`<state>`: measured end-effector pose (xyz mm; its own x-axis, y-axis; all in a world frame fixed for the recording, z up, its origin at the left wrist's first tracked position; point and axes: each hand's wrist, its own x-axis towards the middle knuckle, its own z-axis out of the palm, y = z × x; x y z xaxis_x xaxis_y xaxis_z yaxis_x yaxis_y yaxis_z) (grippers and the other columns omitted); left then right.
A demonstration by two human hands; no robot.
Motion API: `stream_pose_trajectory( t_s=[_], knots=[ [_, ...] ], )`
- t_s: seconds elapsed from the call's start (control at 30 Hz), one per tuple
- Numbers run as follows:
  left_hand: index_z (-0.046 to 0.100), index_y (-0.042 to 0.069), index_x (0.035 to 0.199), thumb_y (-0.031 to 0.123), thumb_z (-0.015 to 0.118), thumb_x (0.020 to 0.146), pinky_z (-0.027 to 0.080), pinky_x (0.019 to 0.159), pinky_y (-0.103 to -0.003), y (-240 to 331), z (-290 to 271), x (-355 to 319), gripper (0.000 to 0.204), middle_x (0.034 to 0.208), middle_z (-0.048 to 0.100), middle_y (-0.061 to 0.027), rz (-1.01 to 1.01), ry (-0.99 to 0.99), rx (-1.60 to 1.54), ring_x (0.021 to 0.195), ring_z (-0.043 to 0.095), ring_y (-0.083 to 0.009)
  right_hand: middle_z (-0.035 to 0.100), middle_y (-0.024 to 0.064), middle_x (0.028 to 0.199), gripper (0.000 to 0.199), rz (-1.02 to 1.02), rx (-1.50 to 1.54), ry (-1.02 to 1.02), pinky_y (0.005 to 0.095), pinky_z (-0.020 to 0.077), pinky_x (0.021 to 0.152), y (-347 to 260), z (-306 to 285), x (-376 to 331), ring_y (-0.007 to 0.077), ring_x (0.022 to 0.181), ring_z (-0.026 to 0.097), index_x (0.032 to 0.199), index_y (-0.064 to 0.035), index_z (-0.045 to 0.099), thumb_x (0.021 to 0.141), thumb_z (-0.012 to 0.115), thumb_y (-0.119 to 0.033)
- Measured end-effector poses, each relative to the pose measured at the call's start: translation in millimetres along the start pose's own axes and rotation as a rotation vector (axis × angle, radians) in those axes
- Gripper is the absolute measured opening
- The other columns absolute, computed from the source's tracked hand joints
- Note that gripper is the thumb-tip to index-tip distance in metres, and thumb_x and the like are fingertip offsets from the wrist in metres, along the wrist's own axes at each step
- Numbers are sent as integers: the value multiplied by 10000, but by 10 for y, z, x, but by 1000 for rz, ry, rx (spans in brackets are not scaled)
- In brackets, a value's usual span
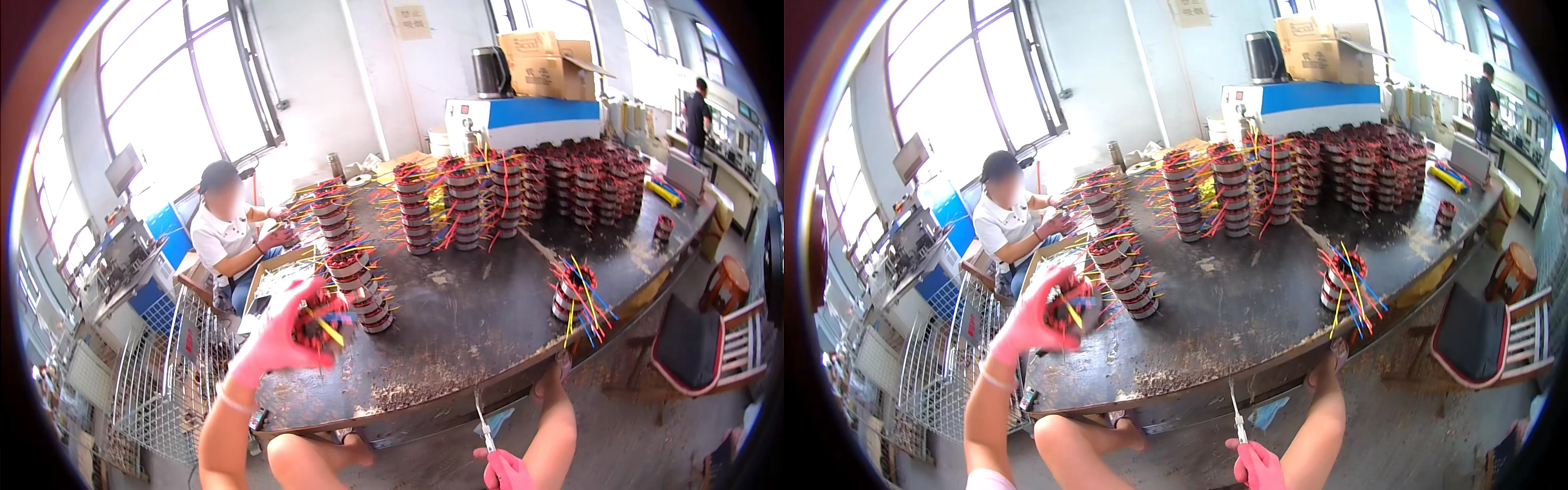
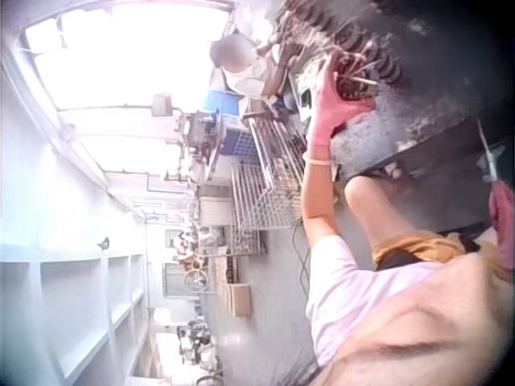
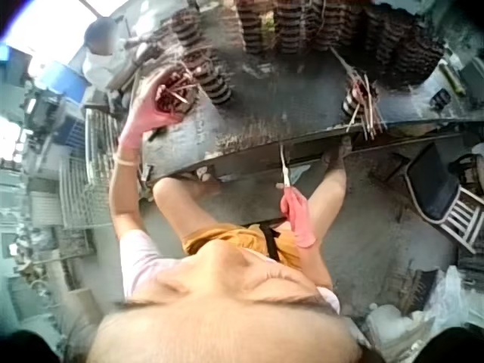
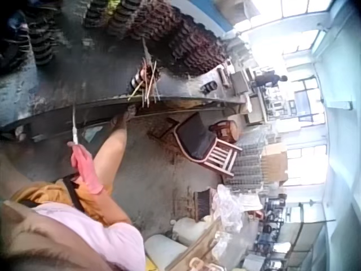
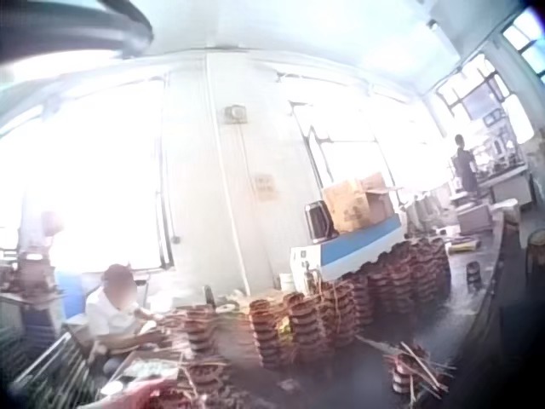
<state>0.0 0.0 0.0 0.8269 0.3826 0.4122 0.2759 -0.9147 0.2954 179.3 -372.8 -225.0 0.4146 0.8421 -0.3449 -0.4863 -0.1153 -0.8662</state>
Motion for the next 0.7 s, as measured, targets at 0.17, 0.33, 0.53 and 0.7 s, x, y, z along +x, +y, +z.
stream_pose_trajectory(
  t_s=[0.17, 0.33, 0.53, 0.7],
  knots=[
    [382, -26, 1457, 155, 904, 643, 421, 1064, -323, -499, -56, 575, 984, 1405, 515, -111, -153, 101, -448, 1278, 503, -170, 426, -70, 564, 307, -92, -15, 88, 195, 209, 402, -326, 111, -59, 20, 425, 300, 1117, -92, 663, 1035, 516, -348],
    [437, -37, 1422, 379, 912, 630, 423, 1051, -345, -946, -13, 970, 1013, 1308, 573, -176, -197, 99, -218, 1226, 544, -219, 424, -75, 573, 303, -79, 31, 53, 192, 205, 408, -217, 134, 139, 19, 428, 298, 1076, -102, 663, 1032, 515, -363],
    [458, -32, 1413, 414, 872, 674, 382, 1092, -346, -961, 181, 1204, 958, 1366, 552, -195, -223, 11, -26, 1281, 518, -243, 411, -80, 576, 307, -80, 18, 70, 194, 207, 408, -293, 95, 173, 22, 438, 306, 1061, -118, 654, 1032, 507, -386],
    [523, -49, 1353, 532, 839, 619, 455, 1027, -374, -1036, 268, 1181, 988, 1277, 620, -239, -151, 50, 48, 1192, 606, -312, 410, -81, 576, 305, -85, -30, 103, 188, 214, 410, -313, 95, 170, 22, 438, 308, 1038, -122, 647, 1035, 496, -387]
  ],
)
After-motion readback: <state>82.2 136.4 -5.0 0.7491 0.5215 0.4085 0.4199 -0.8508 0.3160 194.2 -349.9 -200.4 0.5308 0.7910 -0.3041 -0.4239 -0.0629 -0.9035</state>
